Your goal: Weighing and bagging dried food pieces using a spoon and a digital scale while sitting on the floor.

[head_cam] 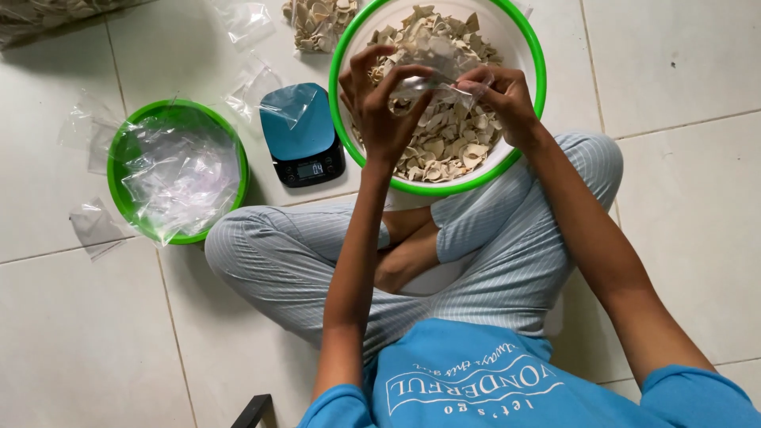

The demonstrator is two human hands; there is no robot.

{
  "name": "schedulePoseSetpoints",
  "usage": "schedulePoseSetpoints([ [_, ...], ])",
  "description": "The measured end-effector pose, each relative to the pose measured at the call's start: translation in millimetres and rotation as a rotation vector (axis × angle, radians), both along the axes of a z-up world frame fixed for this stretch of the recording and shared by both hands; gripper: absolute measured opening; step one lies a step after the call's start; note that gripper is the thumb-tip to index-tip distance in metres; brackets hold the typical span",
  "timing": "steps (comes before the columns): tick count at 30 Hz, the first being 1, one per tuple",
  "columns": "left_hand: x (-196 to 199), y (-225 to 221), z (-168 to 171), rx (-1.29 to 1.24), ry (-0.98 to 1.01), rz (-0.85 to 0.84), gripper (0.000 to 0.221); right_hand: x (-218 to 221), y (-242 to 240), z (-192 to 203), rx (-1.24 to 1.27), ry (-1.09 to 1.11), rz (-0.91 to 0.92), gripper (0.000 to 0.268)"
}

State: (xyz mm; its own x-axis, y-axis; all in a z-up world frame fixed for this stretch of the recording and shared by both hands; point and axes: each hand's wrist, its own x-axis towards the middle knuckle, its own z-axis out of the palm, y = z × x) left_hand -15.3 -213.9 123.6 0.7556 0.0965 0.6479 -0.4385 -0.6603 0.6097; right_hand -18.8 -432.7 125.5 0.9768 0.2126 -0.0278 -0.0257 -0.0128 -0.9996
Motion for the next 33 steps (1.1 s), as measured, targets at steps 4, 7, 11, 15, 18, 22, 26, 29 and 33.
schedulePoseSetpoints([
  [4,1.7,5.8,4.2,-0.192,0.009,-0.245,0.035,-0.6,-4.6,-4.8,0.029,0.094,0.117,0.025],
  [7,-2.2,-3.7,2.7,-0.624,0.163,-0.463,0.025,0.3,-1.8,-10.0,0.007,0.115,0.152,0.029],
  [11,-4.9,-9.7,-9.4,-1.365,0.223,-0.629,0.037,-3.1,2.0,-13.5,-0.086,0.211,0.278,0.030],
  [15,-10.6,-12.6,-17.2,-1.909,0.196,-0.844,0.043,-4.6,9.9,-4.6,-0.093,0.147,0.377,0.025],
  [18,-8.6,-21.5,-40.9,-1.344,0.227,-0.666,0.028,-6.6,15.0,-0.9,-0.128,0.166,0.367,0.031],
  [22,-3.7,-21.7,-39.1,-1.245,0.384,-0.320,0.032,-8.7,13.8,4.3,-0.090,0.230,0.342,0.029],
  [26,13.0,9.1,-80.3,-1.680,0.507,-0.002,0.024,-8.0,10.6,21.8,-0.191,0.129,0.330,0.024],
  [29,10.7,34.2,-88.7,-1.975,0.669,-0.031,0.035,-8.8,-4.7,27.2,-0.290,0.038,0.225,0.019],
  [33,3.2,47.1,-88.7,-2.114,0.801,-0.401,0.017,-10.3,-19.5,34.8,-0.514,-0.037,0.102,0.013],
])
